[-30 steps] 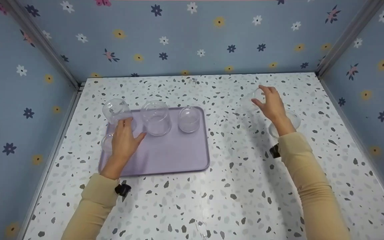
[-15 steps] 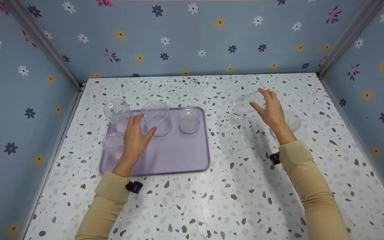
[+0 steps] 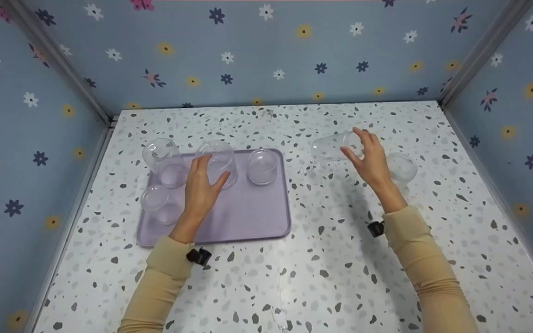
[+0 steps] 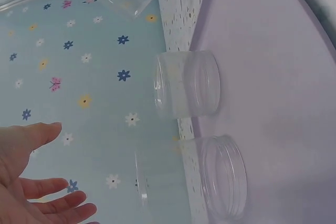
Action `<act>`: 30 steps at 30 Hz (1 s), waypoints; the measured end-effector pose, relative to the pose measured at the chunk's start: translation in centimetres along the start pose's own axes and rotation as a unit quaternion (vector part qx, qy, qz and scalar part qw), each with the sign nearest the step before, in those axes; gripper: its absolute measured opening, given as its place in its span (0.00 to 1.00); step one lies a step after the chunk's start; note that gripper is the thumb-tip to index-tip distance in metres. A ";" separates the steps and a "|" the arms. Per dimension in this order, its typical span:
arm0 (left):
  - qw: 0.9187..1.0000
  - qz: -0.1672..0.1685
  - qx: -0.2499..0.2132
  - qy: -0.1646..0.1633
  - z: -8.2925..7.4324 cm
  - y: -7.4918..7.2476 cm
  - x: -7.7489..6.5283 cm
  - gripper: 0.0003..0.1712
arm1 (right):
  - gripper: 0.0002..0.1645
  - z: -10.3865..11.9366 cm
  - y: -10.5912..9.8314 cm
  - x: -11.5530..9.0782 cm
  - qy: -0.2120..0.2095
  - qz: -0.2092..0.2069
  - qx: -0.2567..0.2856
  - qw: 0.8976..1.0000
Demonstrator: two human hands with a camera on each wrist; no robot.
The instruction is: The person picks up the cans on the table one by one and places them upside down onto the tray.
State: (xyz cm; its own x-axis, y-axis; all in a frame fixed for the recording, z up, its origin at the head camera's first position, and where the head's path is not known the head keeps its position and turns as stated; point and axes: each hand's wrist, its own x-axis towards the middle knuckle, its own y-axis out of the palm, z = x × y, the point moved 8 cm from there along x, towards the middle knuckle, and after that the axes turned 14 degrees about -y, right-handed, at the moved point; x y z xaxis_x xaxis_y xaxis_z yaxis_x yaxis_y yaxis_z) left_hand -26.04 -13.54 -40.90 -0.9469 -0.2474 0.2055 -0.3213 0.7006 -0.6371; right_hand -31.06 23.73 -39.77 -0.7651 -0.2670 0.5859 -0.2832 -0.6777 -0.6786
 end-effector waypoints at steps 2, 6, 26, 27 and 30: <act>1.000 0.000 -0.007 0.003 -0.2 0.2 0.0 0.31 | 0.33 0.4 0.0 -0.1 -0.004 -0.005 0.008 1.000; 1.000 0.004 -0.025 0.008 -0.4 0.7 0.0 0.31 | 0.32 1.2 0.1 -0.4 -0.009 -0.014 0.023 1.000; 0.996 0.046 -0.080 0.023 -1.8 3.6 -0.5 0.32 | 0.30 4.3 0.7 -1.9 -0.027 -0.047 0.100 0.994; 0.995 0.046 -0.085 0.026 -2.0 3.7 -0.5 0.31 | 0.30 4.3 0.8 -1.9 -0.026 -0.048 0.103 0.993; 0.993 0.047 -0.099 0.036 -2.5 4.0 -0.6 0.31 | 0.29 4.6 1.0 -2.1 -0.024 -0.048 0.113 0.992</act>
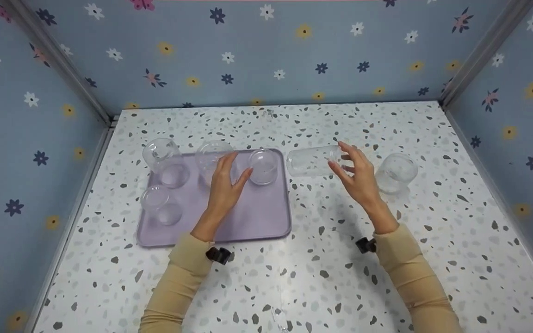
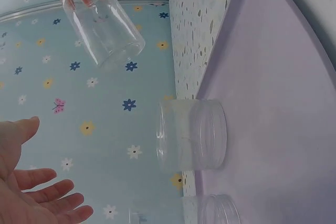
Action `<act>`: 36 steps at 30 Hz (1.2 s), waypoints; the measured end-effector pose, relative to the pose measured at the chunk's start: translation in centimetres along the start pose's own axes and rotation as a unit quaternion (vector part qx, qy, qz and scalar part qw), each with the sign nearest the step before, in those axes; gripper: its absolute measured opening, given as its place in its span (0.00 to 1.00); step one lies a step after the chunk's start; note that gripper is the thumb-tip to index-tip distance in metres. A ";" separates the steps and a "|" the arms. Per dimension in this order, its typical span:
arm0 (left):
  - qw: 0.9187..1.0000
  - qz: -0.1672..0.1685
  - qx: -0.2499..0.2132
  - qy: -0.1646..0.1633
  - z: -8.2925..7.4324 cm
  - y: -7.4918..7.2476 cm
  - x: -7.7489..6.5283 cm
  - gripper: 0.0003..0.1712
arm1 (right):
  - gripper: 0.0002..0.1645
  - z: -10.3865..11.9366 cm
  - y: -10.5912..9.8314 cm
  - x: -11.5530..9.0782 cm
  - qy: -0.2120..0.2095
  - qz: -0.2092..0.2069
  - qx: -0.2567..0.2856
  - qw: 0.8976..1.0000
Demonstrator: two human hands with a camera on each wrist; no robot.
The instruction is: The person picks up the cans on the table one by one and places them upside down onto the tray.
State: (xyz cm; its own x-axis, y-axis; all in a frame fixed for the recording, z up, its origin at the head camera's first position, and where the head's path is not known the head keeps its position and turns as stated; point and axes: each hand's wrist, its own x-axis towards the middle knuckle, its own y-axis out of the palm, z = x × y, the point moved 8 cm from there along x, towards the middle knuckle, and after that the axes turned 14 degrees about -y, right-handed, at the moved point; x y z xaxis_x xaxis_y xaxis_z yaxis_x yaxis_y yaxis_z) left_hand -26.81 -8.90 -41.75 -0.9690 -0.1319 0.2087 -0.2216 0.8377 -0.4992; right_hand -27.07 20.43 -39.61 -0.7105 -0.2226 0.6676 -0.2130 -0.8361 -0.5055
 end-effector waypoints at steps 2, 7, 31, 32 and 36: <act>1.000 0.000 -0.005 0.004 -0.3 0.2 -0.1 0.30 | 0.28 0.1 0.1 -0.1 0.006 -0.002 0.006 1.000; 1.000 0.006 -0.020 0.014 -0.8 0.8 -0.2 0.29 | 0.26 1.0 0.0 -0.2 0.022 -0.021 0.034 0.999; 0.987 0.086 -0.129 0.042 -2.9 4.0 -1.5 0.33 | 0.22 4.1 0.8 -0.8 0.074 -0.030 0.171 0.982; 0.986 0.090 -0.133 0.041 -3.0 4.0 -1.6 0.34 | 0.22 4.1 0.9 -0.9 0.080 -0.029 0.178 0.980; 0.982 0.105 -0.154 0.036 -3.1 4.2 -1.9 0.35 | 0.22 4.0 1.2 -1.1 0.097 -0.026 0.202 0.974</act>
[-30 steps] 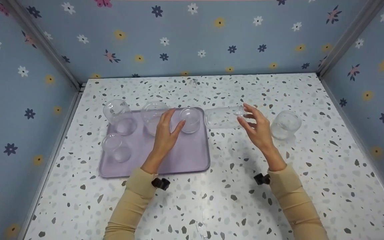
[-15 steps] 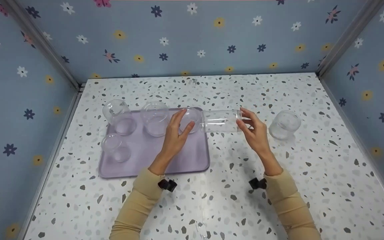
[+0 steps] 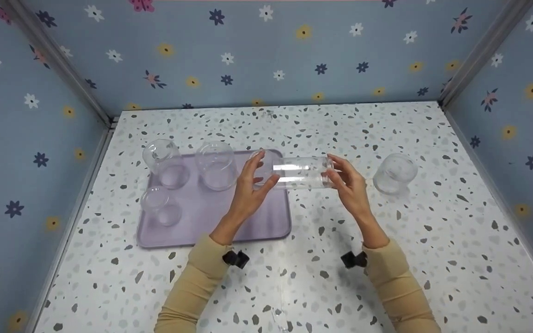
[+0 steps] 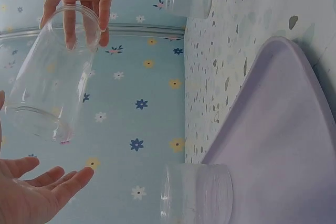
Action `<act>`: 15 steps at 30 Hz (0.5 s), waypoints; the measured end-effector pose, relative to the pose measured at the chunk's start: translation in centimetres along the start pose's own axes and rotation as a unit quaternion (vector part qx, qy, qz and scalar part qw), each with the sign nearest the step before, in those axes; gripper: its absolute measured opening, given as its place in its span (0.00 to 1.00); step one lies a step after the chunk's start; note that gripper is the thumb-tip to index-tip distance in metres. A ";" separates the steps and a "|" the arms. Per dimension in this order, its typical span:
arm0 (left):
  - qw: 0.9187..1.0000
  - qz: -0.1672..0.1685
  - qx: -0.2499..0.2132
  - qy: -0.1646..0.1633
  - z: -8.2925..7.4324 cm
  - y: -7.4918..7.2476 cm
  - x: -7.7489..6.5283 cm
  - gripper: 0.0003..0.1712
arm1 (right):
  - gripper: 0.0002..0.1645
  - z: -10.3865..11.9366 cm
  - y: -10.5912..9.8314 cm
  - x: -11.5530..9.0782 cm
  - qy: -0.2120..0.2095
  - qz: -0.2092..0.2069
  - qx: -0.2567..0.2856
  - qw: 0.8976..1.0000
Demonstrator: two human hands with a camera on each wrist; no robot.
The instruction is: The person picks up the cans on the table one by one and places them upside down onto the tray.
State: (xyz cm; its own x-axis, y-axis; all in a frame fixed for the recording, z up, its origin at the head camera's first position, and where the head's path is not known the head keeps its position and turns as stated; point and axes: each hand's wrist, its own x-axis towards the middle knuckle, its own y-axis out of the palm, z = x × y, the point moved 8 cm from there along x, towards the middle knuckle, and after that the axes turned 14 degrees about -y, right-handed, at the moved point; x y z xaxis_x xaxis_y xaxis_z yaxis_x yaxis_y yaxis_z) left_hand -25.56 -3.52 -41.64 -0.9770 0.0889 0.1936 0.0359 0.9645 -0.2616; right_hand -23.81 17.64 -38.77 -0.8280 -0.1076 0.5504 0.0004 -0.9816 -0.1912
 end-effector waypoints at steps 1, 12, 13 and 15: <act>1.000 0.002 -0.006 -0.001 0.0 0.1 -0.1 0.35 | 0.22 0.0 0.0 -0.1 0.003 -0.001 0.004 1.000; 0.997 0.005 -0.058 0.042 -3.7 -0.1 -1.5 0.28 | 0.21 -2.3 0.1 -0.8 0.029 -0.004 0.057 0.998; 0.997 0.003 -0.059 0.045 -4.1 -0.2 -1.6 0.27 | 0.21 -2.1 0.2 -0.8 0.029 -0.004 0.059 0.998; 0.997 -0.001 -0.064 0.052 -4.3 -0.2 -1.7 0.26 | 0.21 -1.3 0.4 -0.7 0.033 -0.002 0.060 0.998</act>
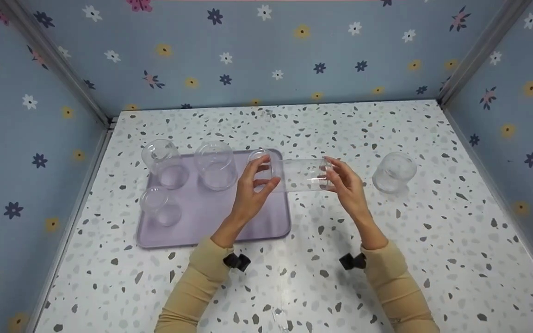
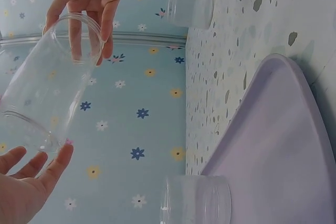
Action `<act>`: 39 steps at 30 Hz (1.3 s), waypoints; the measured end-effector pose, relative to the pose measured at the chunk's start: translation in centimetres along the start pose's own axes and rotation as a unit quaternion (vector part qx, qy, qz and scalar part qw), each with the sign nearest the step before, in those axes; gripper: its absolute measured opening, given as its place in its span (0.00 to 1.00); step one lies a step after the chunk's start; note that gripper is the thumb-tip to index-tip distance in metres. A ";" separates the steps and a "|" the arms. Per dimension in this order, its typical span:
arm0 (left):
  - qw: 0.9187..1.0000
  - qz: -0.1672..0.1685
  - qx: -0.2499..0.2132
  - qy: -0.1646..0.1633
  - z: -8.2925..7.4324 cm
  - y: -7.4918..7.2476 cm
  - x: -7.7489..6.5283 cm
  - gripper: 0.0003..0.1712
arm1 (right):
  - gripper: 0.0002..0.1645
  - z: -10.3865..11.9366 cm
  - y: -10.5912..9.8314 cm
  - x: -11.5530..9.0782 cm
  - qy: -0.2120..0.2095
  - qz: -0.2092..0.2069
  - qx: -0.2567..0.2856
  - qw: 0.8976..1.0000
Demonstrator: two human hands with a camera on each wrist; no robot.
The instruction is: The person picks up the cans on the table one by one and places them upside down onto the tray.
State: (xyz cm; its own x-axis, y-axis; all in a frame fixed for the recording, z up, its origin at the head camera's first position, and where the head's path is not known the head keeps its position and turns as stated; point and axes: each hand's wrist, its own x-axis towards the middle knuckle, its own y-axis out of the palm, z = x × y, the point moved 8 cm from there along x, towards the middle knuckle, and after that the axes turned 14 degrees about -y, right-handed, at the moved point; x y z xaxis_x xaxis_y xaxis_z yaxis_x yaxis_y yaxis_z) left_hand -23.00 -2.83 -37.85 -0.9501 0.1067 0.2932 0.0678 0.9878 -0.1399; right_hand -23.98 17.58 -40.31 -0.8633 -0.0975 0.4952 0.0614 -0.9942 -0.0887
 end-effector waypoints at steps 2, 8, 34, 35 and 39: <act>1.000 -0.002 -0.007 0.004 -0.1 0.0 0.0 0.24 | 0.22 0.4 0.1 0.0 0.004 0.000 0.002 1.000; 1.000 -0.007 -0.022 0.005 0.0 0.0 -0.2 0.23 | 0.21 0.5 0.2 -0.1 0.005 -0.006 0.013 1.000; 0.998 -0.063 0.012 0.025 -0.4 -2.2 -0.7 0.23 | 0.20 -0.6 -0.7 -0.3 0.003 0.039 0.000 0.999; 0.997 -0.069 0.024 0.022 0.0 -2.4 -0.7 0.23 | 0.20 -0.3 -0.8 -0.2 0.002 0.036 -0.011 0.999; 0.994 -0.089 0.070 0.006 1.6 -3.0 -0.6 0.25 | 0.19 0.3 -1.8 -0.1 0.001 0.025 -0.064 0.998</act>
State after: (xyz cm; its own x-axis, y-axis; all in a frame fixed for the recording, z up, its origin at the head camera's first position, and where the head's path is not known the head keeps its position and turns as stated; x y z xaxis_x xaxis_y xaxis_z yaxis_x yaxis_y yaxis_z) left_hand -23.11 -6.06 -39.07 -0.9398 -0.0653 0.3354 -0.1440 0.9658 -0.2154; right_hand -23.89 19.35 -39.97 -0.8615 -0.1467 0.4860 0.0405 -0.9741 -0.2223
